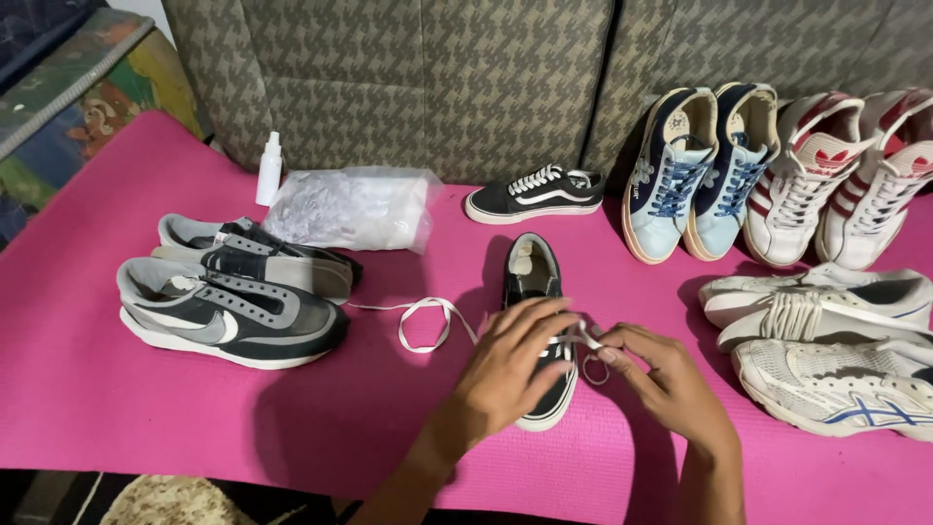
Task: The person threads white shoelaces through the eyelets of a black sneaker, pulling them tight and arranging them. They tie the laces into a knot and adjust the loops to secure the shoe.
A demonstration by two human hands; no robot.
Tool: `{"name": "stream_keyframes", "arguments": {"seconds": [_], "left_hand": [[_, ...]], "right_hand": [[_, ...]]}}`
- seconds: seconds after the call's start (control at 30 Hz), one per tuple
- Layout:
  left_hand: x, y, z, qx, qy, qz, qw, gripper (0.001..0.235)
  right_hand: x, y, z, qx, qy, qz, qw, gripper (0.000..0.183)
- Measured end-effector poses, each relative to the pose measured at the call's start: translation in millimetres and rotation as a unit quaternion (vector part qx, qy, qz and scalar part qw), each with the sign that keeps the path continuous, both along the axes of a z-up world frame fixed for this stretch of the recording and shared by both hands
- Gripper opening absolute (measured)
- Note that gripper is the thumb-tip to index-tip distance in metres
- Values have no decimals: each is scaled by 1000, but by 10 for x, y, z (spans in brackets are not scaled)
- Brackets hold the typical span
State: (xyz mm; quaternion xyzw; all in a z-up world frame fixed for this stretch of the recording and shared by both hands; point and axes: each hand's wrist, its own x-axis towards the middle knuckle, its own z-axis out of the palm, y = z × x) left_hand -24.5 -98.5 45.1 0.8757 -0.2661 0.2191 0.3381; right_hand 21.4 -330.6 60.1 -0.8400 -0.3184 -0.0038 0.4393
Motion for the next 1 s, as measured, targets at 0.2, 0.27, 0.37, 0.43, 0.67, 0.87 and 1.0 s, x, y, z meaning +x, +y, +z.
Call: {"name": "stream_keyframes", "arguments": {"seconds": [0.2, 0.27, 0.37, 0.43, 0.67, 0.87, 1.0], "left_hand": [[108, 68, 238, -148, 91, -154, 973, 11], [207, 182, 42, -161, 107, -178, 965, 9], [170, 422, 2, -179, 110, -194, 958, 8], [28, 557, 217, -182, 97, -192, 959, 6], [-204, 704, 603, -238, 50, -116, 963, 13], [-52, 652, 147, -189, 82, -56, 977, 4], [-40, 504, 60, -171, 117, -41, 978, 7]], "right_hand": [[-182, 107, 505, 33, 18, 54, 998, 13], [-109, -59, 355, 44, 10, 74, 996, 15], [-66, -198, 274, 64, -2, 89, 994, 16], [-84, -260, 297, 74, -7, 78, 994, 16], [-91, -388, 328, 79, 15, 41, 996, 18], [116, -552, 81, -4, 95, 15, 995, 21], [201, -584, -114, -116, 165, -87, 976, 25]]}}
